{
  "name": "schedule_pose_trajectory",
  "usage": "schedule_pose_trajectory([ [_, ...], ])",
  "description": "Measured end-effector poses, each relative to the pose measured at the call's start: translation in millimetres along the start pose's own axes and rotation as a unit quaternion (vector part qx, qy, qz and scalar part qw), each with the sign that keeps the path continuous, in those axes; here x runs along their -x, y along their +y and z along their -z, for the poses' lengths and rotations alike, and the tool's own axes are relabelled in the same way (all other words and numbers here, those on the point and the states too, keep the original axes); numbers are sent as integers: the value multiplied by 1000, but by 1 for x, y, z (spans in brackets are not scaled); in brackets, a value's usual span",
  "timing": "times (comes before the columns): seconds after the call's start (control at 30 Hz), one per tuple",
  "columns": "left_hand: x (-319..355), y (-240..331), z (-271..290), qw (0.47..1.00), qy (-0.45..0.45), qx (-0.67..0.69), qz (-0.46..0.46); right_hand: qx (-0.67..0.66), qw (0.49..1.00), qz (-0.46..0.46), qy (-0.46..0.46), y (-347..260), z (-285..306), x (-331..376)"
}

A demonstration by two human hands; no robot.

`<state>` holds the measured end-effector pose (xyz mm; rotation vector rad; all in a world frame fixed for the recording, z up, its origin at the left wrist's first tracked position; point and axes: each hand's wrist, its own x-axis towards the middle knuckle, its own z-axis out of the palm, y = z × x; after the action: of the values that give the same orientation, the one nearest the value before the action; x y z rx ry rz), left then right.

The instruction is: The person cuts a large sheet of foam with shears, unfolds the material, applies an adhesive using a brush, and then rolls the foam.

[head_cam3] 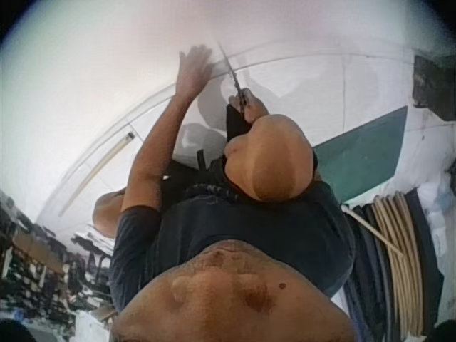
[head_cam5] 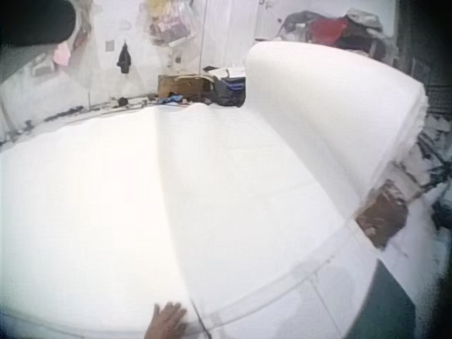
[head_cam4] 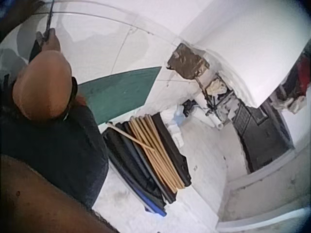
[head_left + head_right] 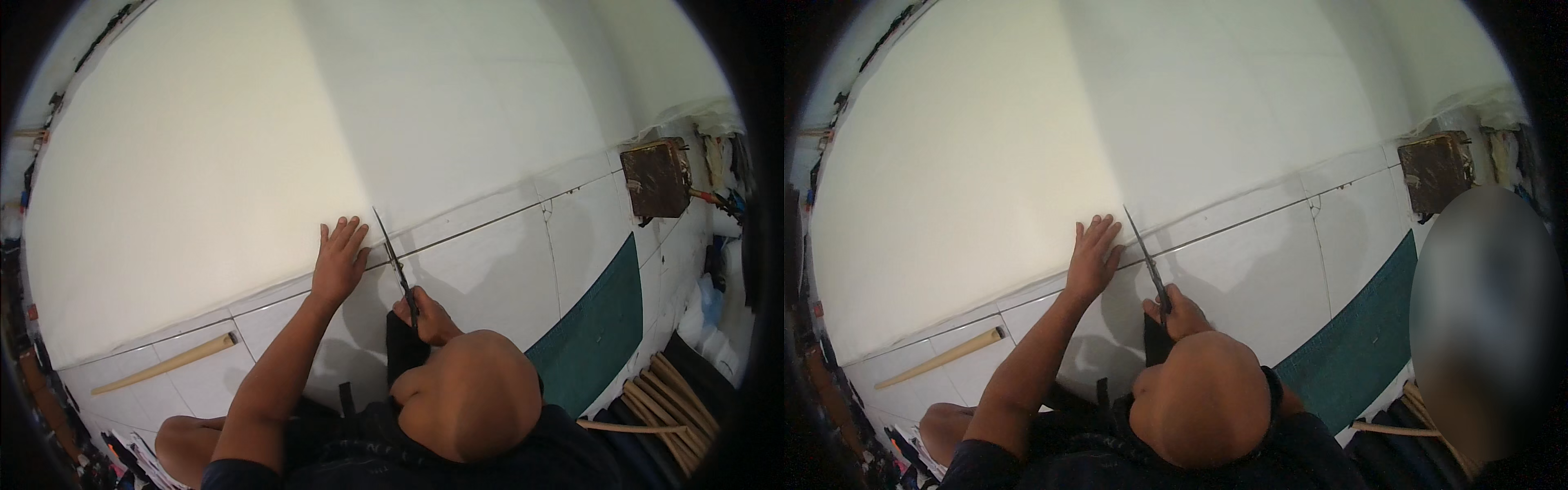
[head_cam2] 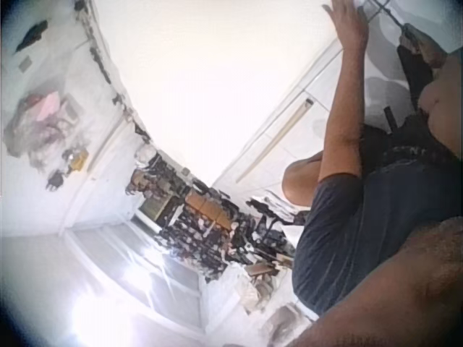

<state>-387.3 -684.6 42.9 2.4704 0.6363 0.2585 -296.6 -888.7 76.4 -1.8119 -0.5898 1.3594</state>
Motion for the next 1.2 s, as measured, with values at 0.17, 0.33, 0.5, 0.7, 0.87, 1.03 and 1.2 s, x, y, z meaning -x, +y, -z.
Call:
schedule_pose_trajectory([
  [0.17,0,-2,-3,1000,7,6,-12,-6,998,-56,33,16,-10,-4],
  [0.33,3,-6,-6,1000,18,8,-15,13,998,-19,56,9,-10,-9],
  [0.5,2,-7,-9,999,23,-17,-28,15,996,-44,73,18,-8,-14],
  [0.7,5,-11,-10,997,45,-34,-48,16,998,-21,63,11,-6,-21],
  [0.87,3,-11,-10,997,31,-50,-56,63,995,-35,71,-9,4,-68],
  [1.03,4,-12,-11,996,25,-56,-69,68,993,-19,90,-7,1,-69],
  [1.2,7,-15,-6,994,-11,-72,-79,65,995,1,78,-20,6,-76],
])
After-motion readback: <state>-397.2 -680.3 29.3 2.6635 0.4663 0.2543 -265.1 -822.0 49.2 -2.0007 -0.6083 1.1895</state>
